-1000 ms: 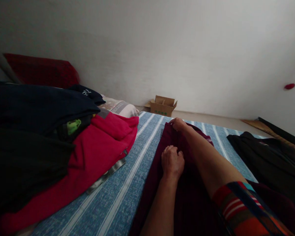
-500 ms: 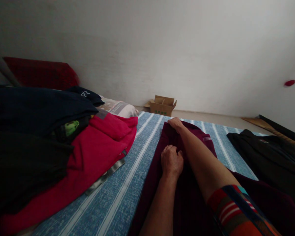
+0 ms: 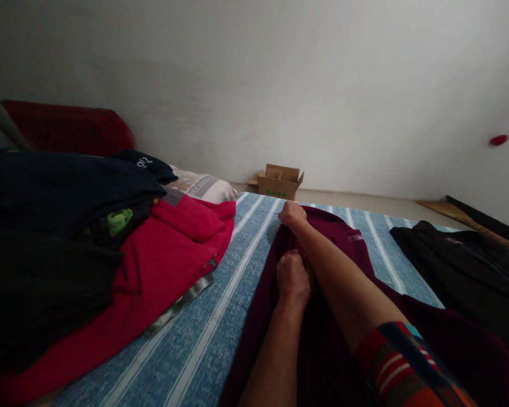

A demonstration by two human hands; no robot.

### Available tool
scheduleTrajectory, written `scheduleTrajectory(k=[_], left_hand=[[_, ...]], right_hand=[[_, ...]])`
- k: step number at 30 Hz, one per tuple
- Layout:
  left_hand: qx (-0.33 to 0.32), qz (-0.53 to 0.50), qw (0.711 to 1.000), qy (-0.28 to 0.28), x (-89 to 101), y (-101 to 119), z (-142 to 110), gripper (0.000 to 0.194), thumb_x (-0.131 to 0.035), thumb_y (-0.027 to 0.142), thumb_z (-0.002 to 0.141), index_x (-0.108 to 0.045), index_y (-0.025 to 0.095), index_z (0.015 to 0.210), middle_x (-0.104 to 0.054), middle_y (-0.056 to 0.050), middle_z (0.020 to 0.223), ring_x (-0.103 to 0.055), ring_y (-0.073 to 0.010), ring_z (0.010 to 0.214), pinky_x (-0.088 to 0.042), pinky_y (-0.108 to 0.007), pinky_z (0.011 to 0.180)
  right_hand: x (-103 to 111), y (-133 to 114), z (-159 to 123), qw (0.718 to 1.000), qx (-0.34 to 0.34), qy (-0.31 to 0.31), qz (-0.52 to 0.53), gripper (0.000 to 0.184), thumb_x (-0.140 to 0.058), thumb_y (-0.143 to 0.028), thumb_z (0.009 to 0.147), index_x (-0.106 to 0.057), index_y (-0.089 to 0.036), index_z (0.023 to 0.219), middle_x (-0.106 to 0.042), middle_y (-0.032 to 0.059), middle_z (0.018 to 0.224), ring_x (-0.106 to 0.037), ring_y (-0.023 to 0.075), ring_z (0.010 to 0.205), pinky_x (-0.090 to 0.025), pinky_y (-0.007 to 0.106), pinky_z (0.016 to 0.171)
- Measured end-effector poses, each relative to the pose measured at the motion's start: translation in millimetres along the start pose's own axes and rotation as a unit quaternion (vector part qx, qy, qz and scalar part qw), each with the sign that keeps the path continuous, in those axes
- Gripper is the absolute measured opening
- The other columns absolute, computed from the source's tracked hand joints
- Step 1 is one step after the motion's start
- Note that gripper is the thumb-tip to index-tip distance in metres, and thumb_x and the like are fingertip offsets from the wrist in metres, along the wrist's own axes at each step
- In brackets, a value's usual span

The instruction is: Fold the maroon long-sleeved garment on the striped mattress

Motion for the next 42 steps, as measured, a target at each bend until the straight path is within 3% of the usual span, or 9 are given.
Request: scheduleTrajectory(k=[4,9,18,27,33,42], left_hand=[[0.003,0.005,1.0,0.003,0.8,1.7,-0.1,0.024,-0.05,0.018,0.079,-0.068,0.012,0.094,-0.065,-0.014,0.108,-0.053,-0.0251,0.111,-0.038,-0.035,0.096],[-0.01,0.006,1.0,0.013,1.6,4.6,0.0,0.022,-0.05,0.019,0.08,-0.068,0.015,0.092,-0.066,-0.011,0.104,-0.054,-0.0233,0.106,-0.037,-0.034,0.096],[-0.007,0.006,1.0,0.009,1.3,4.2,-1.4,0.027,-0.049,0.019,0.08,-0.067,0.014,0.1,-0.063,-0.012,0.113,-0.051,-0.0228,0.113,-0.033,-0.034,0.102],[-0.004,0.011,1.0,0.008,-3.0,2.3,0.6,0.029,-0.048,0.019,0.079,-0.067,0.015,0.102,-0.062,-0.011,0.117,-0.051,-0.0223,0.115,-0.032,-0.034,0.103],[-0.004,0.012,1.0,0.008,-2.6,3.2,0.3,0.029,-0.047,0.019,0.08,-0.067,0.014,0.099,-0.062,-0.012,0.115,-0.051,-0.0229,0.114,-0.033,-0.034,0.102],[-0.01,0.021,1.0,0.003,-2.5,4.1,-0.2,0.027,-0.048,0.017,0.081,-0.067,0.013,0.1,-0.062,-0.013,0.116,-0.049,-0.0232,0.117,-0.032,-0.034,0.103]], right_hand=[[9.4,22.9,-0.1,0.989,-0.058,0.04,0.128,0.022,-0.055,-0.018,0.071,-0.066,-0.01,0.089,-0.066,0.0124,0.089,-0.064,0.0209,0.081,-0.046,0.022,0.06],[14.9,42.1,-6.0,0.957,-0.11,0.046,0.266,0.024,-0.068,-0.029,0.066,-0.065,-0.011,0.081,-0.064,0.0057,0.071,-0.058,0.0135,0.056,-0.042,0.02,0.045],[4.2,50.8,-15.8,0.906,-0.163,-0.019,0.391,0.021,-0.071,-0.028,0.066,-0.063,-0.014,0.079,-0.065,0.0044,0.063,-0.059,0.0157,0.054,-0.046,0.024,0.047],[-14.9,40.6,-15.2,0.875,-0.126,-0.045,0.466,0.026,-0.061,-0.026,0.076,-0.062,-0.012,0.098,-0.07,0.0072,0.08,-0.063,0.0161,0.064,-0.05,0.025,0.057],[-17.5,38.1,-8.2,0.881,-0.079,-0.019,0.466,0.029,-0.056,-0.026,0.08,-0.063,-0.014,0.105,-0.07,0.0056,0.089,-0.064,0.0142,0.069,-0.051,0.023,0.063],[-17.3,35.0,4.9,0.934,-0.025,0.033,0.354,0.025,-0.057,-0.018,0.077,-0.068,-0.018,0.099,-0.07,0.003,0.094,-0.064,0.0131,0.081,-0.049,0.02,0.072]])
Point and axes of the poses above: each hand's wrist, its own z-axis towards the middle knuckle, its own x-axis out of the back of the hand, y = z × x, the point moved 9 cm from there along z, towards the middle knuckle
